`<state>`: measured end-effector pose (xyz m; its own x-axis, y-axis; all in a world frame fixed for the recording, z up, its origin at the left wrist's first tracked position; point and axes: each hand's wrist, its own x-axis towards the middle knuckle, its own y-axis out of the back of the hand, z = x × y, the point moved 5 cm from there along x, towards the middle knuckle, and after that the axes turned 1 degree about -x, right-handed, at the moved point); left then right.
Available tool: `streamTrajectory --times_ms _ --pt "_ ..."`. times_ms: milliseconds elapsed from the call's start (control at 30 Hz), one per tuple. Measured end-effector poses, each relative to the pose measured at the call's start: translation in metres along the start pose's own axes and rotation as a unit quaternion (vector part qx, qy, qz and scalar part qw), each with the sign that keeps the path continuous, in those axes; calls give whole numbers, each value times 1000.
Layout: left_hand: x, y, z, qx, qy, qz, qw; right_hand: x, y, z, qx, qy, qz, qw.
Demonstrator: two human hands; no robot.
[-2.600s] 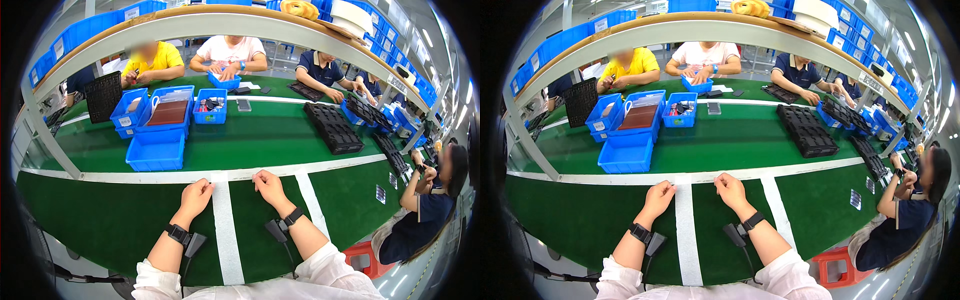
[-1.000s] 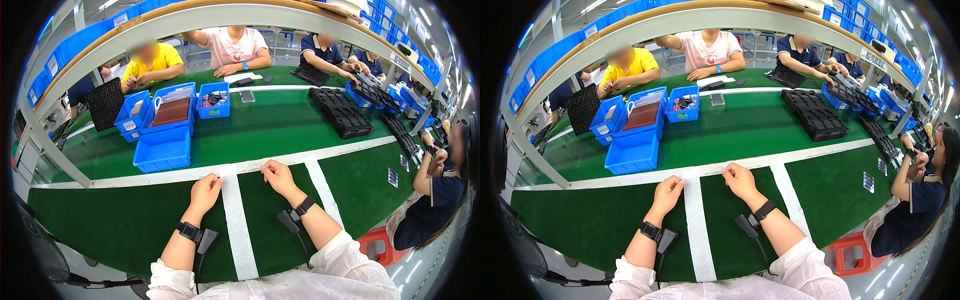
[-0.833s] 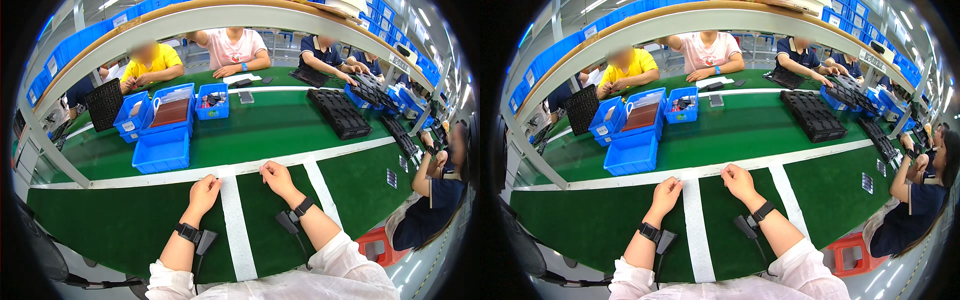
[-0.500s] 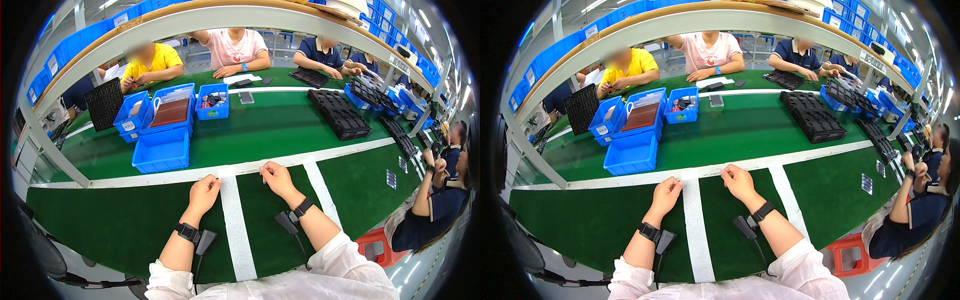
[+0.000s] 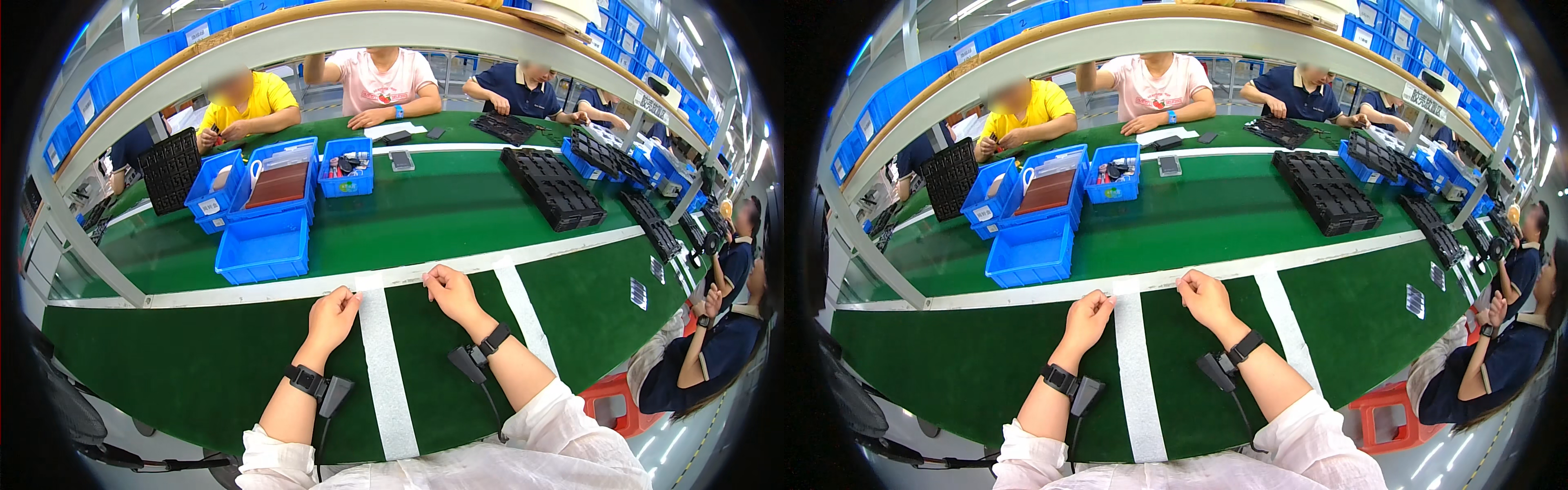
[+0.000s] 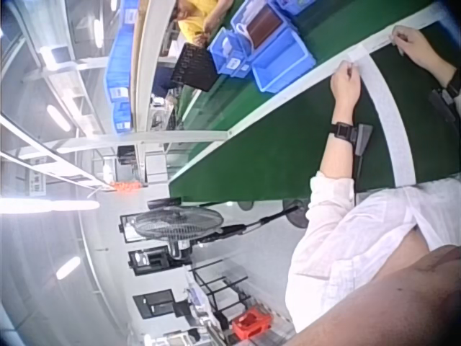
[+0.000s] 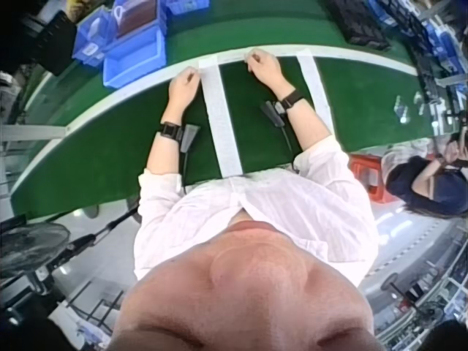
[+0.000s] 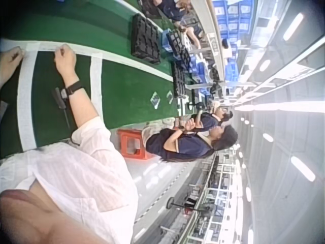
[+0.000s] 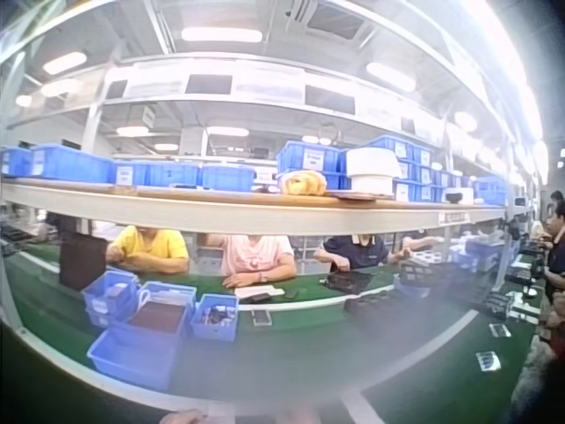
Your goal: Assemble small electronic or plastic components into a multi-slotted tray on a factory production line.
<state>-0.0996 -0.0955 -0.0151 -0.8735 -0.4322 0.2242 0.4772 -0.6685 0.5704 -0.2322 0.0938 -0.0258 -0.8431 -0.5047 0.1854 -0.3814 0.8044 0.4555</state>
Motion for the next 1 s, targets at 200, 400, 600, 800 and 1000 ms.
streamTrajectory --times_ms 200,400,600,800,1000 --pt "-1 0 2 -2 -2 -5 1000 0 0 1 9 3 -4 1000" --pt "0 1 2 4 -6 -4 1000 -1 1 -4 6 -2 -4 1000" --pt "0 0 1 3 -4 -5 1000 1 -1 0 4 3 -1 1000" --pt "-1 0 1 -6 -5 -3 1000 0 -1 1 13 5 -2 1000" --pt "0 -2 -4 -1 -12 0 1000 -1 -2 0 3 -4 -5 1000"
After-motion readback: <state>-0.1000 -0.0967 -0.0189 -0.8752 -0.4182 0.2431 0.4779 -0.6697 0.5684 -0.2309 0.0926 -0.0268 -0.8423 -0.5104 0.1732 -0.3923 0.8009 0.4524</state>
